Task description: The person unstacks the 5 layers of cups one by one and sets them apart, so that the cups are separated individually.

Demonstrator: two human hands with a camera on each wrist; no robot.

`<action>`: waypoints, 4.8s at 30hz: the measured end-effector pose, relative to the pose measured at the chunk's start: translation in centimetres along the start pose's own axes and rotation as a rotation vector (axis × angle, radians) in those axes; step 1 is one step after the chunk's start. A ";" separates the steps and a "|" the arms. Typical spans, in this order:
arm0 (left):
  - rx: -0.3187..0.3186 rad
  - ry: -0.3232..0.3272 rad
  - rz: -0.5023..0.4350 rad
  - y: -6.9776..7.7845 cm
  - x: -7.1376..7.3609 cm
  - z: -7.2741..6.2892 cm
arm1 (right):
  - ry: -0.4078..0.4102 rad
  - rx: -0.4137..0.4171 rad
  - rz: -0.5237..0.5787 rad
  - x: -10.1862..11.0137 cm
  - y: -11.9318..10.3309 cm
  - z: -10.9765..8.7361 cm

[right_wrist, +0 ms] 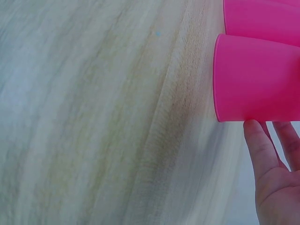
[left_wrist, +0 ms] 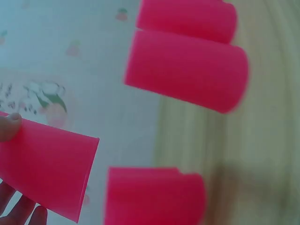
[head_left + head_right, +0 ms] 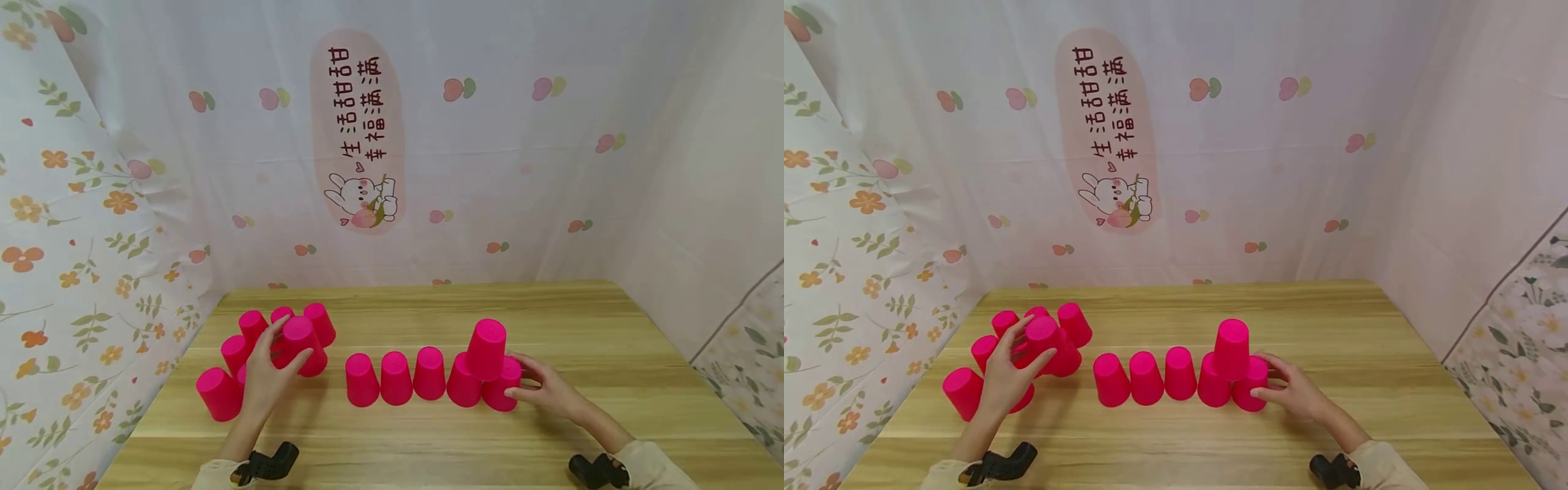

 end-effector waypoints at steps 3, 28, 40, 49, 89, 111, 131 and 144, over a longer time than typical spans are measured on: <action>0.029 0.014 0.037 -1.0 0.1 -0.9 | 0.005 0.007 -0.001 0.0 0.0 0.1; 0.412 -0.104 0.015 -5.6 -1.9 -5.1 | -0.005 -0.005 -0.013 -0.1 -0.2 0.1; 0.427 -0.126 0.022 -5.5 -1.8 -4.8 | 0.011 -0.037 -0.026 -0.3 0.0 0.1; 0.245 -0.060 0.072 -3.0 -0.9 -2.6 | 0.002 0.000 0.004 -0.1 -0.2 0.0; -0.089 -0.582 -0.219 11.7 -21.9 2.6 | -0.002 -0.020 0.020 0.0 0.2 0.0; -0.046 -0.535 -0.293 11.5 -20.2 3.8 | 0.014 -0.028 0.012 -0.1 0.2 0.0; 0.101 -0.551 -0.263 5.9 -9.8 9.0 | 0.026 -0.044 0.022 -0.2 0.3 -0.1; 0.326 -0.587 -0.174 -0.9 -6.8 9.0 | 0.025 -0.033 0.009 -0.2 0.1 -0.1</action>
Point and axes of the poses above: each hand's wrist, its own z-axis towards the middle knuckle, its own x-axis out of the back of the hand, y = z × x, the point moved 3 cm from there along z, towards the middle knuckle, and after that the axes turned 10 degrees about -y, right-handed, at the moved point
